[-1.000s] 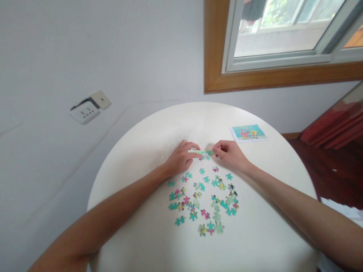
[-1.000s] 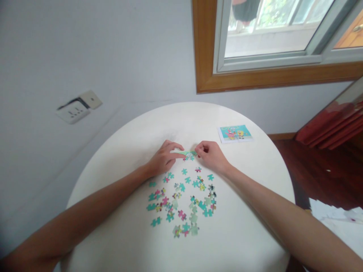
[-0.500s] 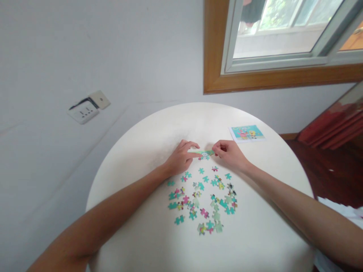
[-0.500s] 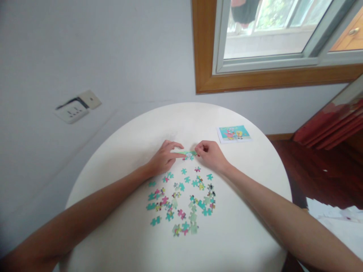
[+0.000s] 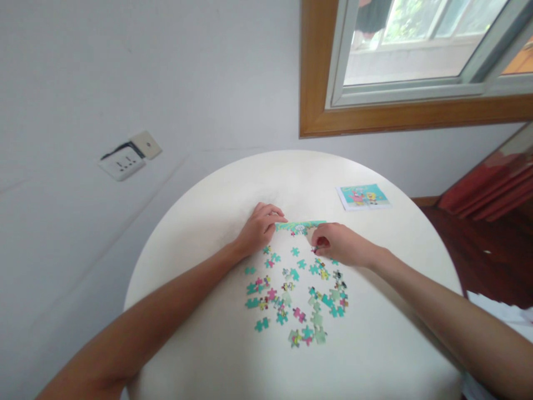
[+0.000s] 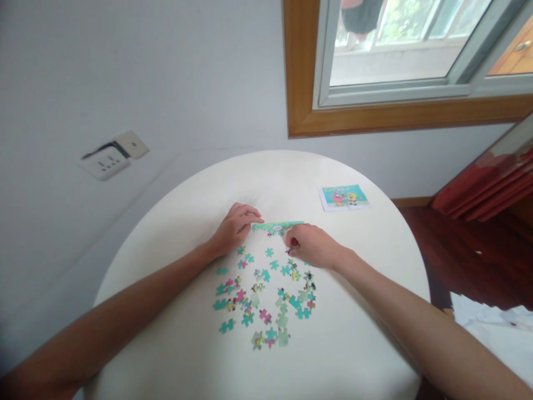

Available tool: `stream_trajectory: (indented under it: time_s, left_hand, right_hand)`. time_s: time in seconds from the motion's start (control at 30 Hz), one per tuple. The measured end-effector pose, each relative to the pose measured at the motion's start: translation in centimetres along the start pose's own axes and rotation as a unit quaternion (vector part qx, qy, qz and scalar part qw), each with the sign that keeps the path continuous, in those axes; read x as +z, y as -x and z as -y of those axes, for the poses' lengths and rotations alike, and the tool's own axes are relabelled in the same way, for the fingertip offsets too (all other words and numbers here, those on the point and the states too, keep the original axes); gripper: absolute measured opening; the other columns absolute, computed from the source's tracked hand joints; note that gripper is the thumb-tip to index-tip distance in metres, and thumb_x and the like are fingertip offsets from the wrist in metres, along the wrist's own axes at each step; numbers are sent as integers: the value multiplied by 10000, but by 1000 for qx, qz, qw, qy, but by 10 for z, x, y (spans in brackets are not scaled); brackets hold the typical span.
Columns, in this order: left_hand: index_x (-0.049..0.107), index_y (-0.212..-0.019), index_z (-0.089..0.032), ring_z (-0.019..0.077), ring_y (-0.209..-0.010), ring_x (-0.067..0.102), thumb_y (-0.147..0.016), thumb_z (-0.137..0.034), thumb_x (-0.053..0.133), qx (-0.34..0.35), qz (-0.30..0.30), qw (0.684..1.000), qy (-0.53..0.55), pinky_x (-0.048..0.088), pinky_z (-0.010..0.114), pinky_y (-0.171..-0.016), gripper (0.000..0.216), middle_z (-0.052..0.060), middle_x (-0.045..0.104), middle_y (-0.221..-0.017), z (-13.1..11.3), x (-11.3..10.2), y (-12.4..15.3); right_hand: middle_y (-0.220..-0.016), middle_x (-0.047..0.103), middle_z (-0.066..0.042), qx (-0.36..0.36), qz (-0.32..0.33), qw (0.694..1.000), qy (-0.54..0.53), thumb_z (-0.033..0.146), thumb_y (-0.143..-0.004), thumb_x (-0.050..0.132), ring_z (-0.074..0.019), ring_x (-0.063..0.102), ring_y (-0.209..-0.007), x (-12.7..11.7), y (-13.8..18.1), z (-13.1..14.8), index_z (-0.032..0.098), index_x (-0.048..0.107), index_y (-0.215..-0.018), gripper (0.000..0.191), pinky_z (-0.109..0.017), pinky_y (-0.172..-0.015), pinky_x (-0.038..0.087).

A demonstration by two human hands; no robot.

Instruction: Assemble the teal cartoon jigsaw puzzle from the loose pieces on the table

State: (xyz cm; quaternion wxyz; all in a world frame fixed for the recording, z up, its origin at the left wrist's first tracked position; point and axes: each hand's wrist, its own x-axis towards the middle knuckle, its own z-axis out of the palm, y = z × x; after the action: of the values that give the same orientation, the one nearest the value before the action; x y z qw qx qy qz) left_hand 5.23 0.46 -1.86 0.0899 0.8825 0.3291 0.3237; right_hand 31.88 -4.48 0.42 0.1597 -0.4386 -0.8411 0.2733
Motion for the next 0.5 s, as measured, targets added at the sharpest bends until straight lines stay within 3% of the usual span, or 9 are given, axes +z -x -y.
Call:
stream_trajectory:
  time_s: [0.33,0.5]
  left_hand:
    - [728,-1057,-205,201,-1030,548,-854,-2,479,43,62,997,26,459,402,-957,380,55,688,-1077,-5,-4,0]
    - [729,-1111,-249,206,-1055,557,-843,-16,519,85,103,991,22,476,413,-955,412,46,711,-1138,-6,-6,0]
  right_hand:
    - [-750,627,-13,-9,9,1000,-11,105,-718,650,-136,519,-656,1,1,3,205,621,-761,113,-270,-592,335]
    - [-695,628,-1,-1,0,997,-83,96,-736,599,-133,527,-627,2,0,-2,206,651,-759,124,-262,-582,352]
